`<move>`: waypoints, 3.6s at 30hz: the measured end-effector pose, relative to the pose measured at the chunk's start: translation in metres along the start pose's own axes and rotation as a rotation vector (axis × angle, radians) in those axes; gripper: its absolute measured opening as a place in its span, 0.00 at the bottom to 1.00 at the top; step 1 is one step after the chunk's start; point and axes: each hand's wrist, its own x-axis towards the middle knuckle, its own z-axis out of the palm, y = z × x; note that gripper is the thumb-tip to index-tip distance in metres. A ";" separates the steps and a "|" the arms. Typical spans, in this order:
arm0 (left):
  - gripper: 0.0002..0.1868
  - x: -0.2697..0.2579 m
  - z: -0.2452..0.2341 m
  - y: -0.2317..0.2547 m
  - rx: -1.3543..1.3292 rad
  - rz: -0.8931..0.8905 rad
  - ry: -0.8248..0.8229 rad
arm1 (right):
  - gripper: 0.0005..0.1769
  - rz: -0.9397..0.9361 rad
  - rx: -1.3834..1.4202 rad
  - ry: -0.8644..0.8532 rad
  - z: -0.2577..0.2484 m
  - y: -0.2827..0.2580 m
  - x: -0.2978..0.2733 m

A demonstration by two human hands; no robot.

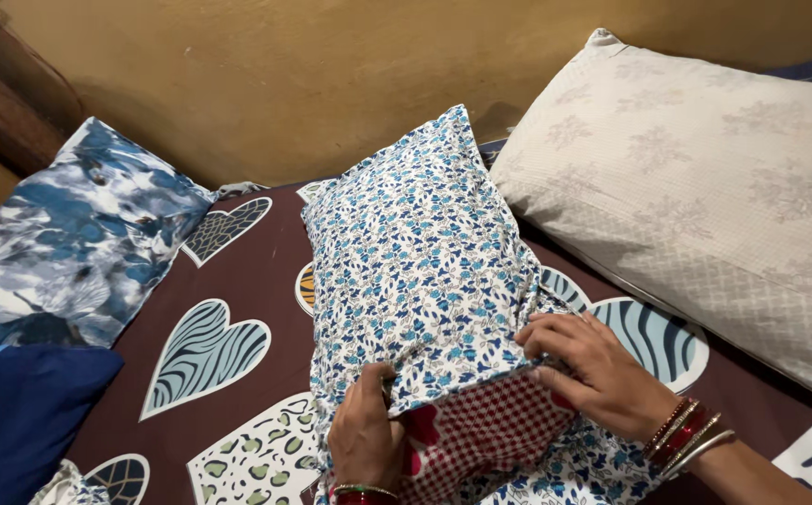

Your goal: The person inserts a pillow into a patterned pillowcase on a bed, aligns the corners, and smooths the fabric. The person then removes the pillowcase, turns it inside out, and reinserts the pillow, smoothing the cover again.

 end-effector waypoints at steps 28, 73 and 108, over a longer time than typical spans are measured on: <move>0.25 -0.007 0.042 -0.083 -0.475 -0.902 -0.054 | 0.38 0.596 -0.137 -0.262 0.017 0.013 0.004; 0.20 -0.050 0.034 0.142 -0.174 0.107 -0.486 | 0.21 0.036 0.097 0.106 -0.015 -0.017 -0.003; 0.19 -0.037 -0.053 -0.107 0.233 -0.032 -0.433 | 0.15 0.038 0.213 -0.017 0.001 -0.002 0.004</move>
